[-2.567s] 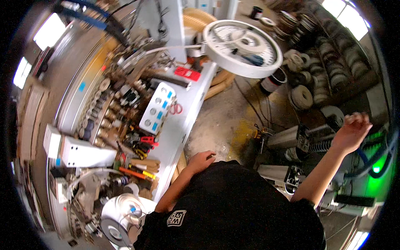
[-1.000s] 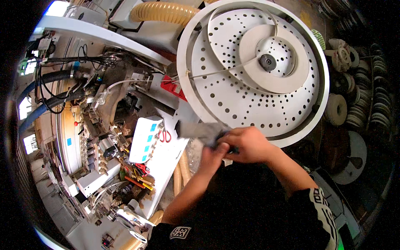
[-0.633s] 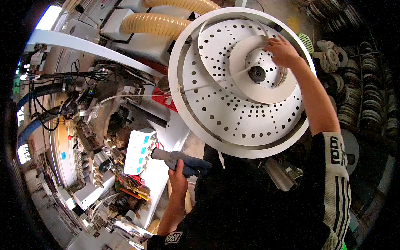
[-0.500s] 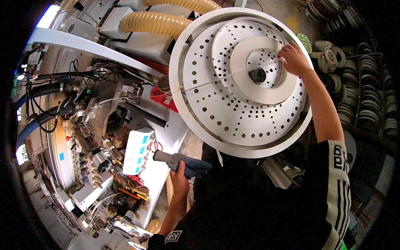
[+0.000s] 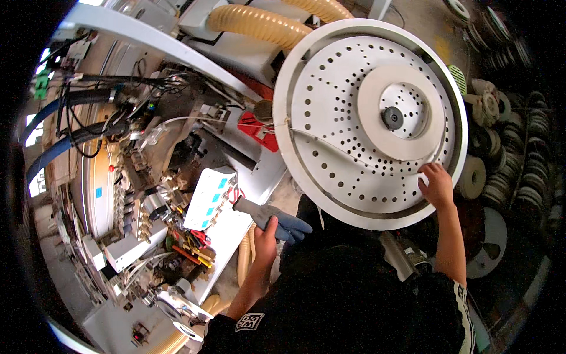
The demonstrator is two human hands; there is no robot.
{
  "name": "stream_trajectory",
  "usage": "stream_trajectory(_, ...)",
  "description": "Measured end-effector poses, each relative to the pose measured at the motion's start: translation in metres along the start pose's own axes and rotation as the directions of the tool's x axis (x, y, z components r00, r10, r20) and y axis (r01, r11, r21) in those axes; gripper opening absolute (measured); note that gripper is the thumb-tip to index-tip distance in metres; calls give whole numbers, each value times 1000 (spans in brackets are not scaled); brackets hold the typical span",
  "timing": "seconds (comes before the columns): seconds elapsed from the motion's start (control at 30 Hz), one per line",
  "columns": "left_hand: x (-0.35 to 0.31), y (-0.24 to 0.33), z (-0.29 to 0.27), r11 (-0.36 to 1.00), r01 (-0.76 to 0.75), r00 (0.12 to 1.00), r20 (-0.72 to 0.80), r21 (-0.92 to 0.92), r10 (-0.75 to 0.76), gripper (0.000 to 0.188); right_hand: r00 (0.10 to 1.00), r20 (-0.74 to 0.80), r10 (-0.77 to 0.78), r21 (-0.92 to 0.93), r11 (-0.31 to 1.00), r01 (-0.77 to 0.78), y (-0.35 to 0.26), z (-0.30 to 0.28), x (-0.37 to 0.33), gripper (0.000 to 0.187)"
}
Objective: The person removes a component from an edge-banding machine, cleans it, and secures it back onto the machine using a white plastic strap.
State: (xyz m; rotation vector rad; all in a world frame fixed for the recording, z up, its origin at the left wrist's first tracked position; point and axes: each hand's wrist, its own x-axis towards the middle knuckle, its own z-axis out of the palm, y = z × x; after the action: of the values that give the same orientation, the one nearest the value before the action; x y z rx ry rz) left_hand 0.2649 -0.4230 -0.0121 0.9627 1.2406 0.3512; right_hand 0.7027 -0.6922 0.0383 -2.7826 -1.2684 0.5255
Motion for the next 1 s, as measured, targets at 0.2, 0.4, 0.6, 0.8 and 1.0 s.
stream_trajectory(0.2,-13,-12,3,997,-73,985,-157,24,76,34,952,-186,-244,84,961,263,-76,14,9,28)
stream_trajectory(0.4,-40,-16,-10,979,66,964,-266,194,-12,40,870,-294,-395,244,849,468,-198,30,68,24)
stream_trajectory(0.6,-35,-75,-51,974,201,934,-279,-105,-222,37,734,-319,-599,225,705,673,-326,8,131,22)
stream_trajectory(0.8,-10,-84,-94,909,223,920,-232,-353,-316,36,783,-266,-562,136,782,608,-398,7,180,30)
stream_trajectory(1.0,11,-108,-160,806,201,882,-254,-557,-396,26,919,-387,-72,-13,997,73,-308,19,186,48)
